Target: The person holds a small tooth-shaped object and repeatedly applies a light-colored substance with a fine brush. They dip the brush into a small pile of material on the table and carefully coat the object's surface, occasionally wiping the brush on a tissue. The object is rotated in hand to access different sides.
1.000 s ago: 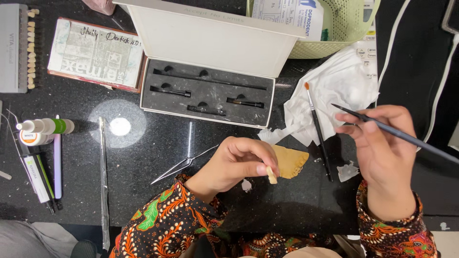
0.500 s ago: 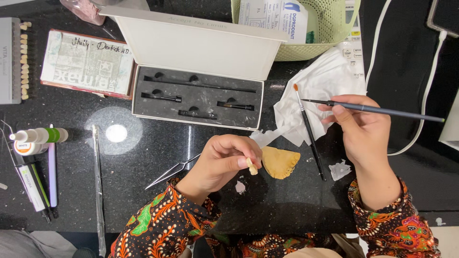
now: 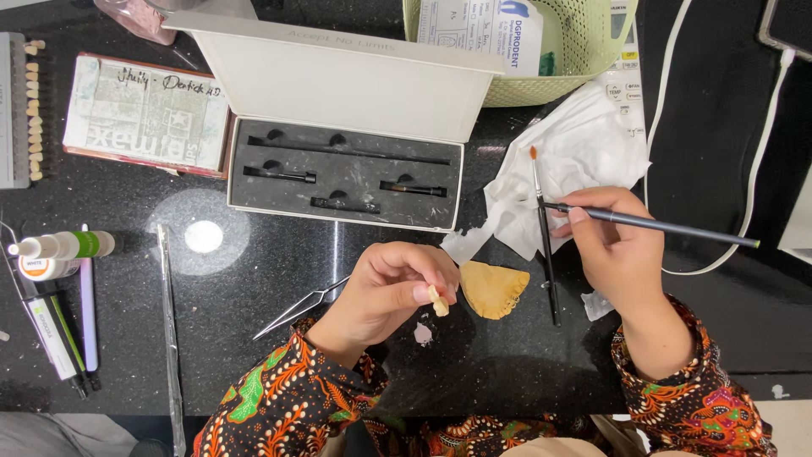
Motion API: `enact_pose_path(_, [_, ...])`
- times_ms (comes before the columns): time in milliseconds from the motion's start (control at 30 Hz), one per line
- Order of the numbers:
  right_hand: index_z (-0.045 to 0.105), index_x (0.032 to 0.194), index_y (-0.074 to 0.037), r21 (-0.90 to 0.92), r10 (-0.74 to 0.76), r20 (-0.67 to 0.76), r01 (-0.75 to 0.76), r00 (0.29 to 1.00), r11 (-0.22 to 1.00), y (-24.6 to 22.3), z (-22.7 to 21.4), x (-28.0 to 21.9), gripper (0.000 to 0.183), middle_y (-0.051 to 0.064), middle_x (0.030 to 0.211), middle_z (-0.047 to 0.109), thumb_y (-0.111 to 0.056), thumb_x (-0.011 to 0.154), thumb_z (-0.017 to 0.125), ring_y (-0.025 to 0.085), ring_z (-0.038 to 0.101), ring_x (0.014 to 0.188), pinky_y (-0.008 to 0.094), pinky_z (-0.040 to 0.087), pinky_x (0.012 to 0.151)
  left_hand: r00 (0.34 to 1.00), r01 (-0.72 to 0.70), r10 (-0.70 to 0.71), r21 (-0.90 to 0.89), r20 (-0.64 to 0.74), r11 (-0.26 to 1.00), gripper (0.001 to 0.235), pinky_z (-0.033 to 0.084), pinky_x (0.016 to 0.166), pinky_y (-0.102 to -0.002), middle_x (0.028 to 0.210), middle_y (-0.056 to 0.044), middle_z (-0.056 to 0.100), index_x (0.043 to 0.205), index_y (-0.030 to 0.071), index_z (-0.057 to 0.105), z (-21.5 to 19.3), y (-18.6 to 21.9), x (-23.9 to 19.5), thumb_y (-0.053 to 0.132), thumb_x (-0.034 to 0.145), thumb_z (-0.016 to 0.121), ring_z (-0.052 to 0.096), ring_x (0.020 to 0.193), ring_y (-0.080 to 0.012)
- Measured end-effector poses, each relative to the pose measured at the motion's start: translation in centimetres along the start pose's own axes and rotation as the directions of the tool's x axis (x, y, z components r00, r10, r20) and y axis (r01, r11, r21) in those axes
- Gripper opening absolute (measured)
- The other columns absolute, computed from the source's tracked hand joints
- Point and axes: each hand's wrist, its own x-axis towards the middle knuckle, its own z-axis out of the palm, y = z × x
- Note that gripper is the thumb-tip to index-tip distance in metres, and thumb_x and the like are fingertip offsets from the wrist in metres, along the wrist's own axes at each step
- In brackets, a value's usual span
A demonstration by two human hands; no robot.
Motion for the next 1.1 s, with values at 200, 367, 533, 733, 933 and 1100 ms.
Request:
enact_pose_path(200, [0.05, 0.118, 0.004, 0.097, -0.03, -0.111, 0.041, 0.993, 0.994, 0.4, 0.0, -0.1, 0.008, 0.017, 0.112, 0.066, 0.001, 0.112, 0.056, 0.02, 0.071, 0.1, 0.038, 0.067, 0.086, 1.0, 0.007, -0.007, 0.012, -0.001, 1.0, 0.003, 0.052, 0.093, -0.036, 0.1, -0.011, 0.069, 0.103, 0.003, 0.072, 0.1, 0.1, 0.1, 0.004, 0.1, 0.071, 0.065, 0.099, -0.0207])
enact_pose_path(367, [0.051, 0.115, 0.002, 0.275, 0.019, -0.199, 0.037, 0.98, 0.961, 0.8, -0.8, -0.4, 0.01, 0.016, 0.1, 0.065, -0.004, 0.116, 0.058, 0.02, 0.072, 0.086, 0.039, 0.065, 0.081, 1.0, 0.015, -0.015, 0.001, -0.016, 1.0, 0.003, 0.052, 0.092, -0.037, 0.102, -0.011, 0.07, 0.102, 0.003, 0.072, -0.2, -0.1, 0.2, 0.004, 0.099, 0.071, 0.066, 0.098, -0.0208])
enact_pose_path(533, [0.054, 0.115, 0.002, 0.499, 0.086, -0.176, 0.013, 0.981, 0.867, -0.4, -1.8, 0.1, 0.014, 0.015, 0.095, 0.065, -0.01, 0.12, 0.059, 0.021, 0.066, 0.084, 0.04, 0.059, 0.081, 0.999, -0.03, 0.03, 0.015, 0.032, 0.999, 0.004, 0.051, 0.097, -0.037, 0.104, -0.01, 0.072, 0.105, 0.003, 0.072, -0.1, 0.0, 0.4, 0.005, 0.102, 0.069, 0.067, 0.103, -0.0202])
enact_pose_path(733, [0.056, 0.111, 0.0, 0.481, 0.072, -0.031, -0.049, 0.997, 0.875, -5.7, -3.2, 4.3, 0.027, 0.014, 0.095, 0.066, -0.022, 0.124, 0.049, 0.022, 0.065, 0.087, 0.041, 0.057, 0.085, 0.996, -0.075, 0.074, 0.017, 0.045, 0.997, 0.006, 0.05, 0.099, -0.036, 0.105, -0.009, 0.073, 0.107, 0.002, 0.072, -0.4, -0.1, 0.8, 0.004, 0.103, 0.067, 0.066, 0.103, -0.0189])
enact_pose_path(933, [0.052, 0.117, -0.003, 0.407, -0.122, 0.051, 0.091, 0.991, 0.909, -9.4, -2.1, 6.0, 0.01, 0.011, 0.104, 0.062, -0.011, 0.122, 0.051, 0.02, 0.063, 0.096, 0.039, 0.056, 0.088, 0.994, -0.108, 0.109, -0.027, 0.032, 0.994, 0.007, 0.049, 0.101, -0.034, 0.106, -0.009, 0.073, 0.107, 0.002, 0.071, -1.2, -0.2, 1.3, 0.004, 0.103, 0.066, 0.066, 0.103, -0.0178])
enact_pose_path(1100, [0.052, 0.12, -0.002, 0.472, -0.164, 0.123, 0.088, 0.979, 0.877, -10.6, -0.3, 5.8, 0.008, 0.013, 0.11, 0.064, -0.009, 0.12, 0.057, 0.019, 0.062, 0.098, 0.039, 0.055, 0.09, 0.991, -0.117, 0.119, -0.047, 0.053, 0.992, 0.008, 0.05, 0.1, -0.034, 0.105, -0.009, 0.072, 0.108, 0.0, 0.072, -1.0, 0.2, 1.3, 0.005, 0.104, 0.067, 0.066, 0.103, -0.017])
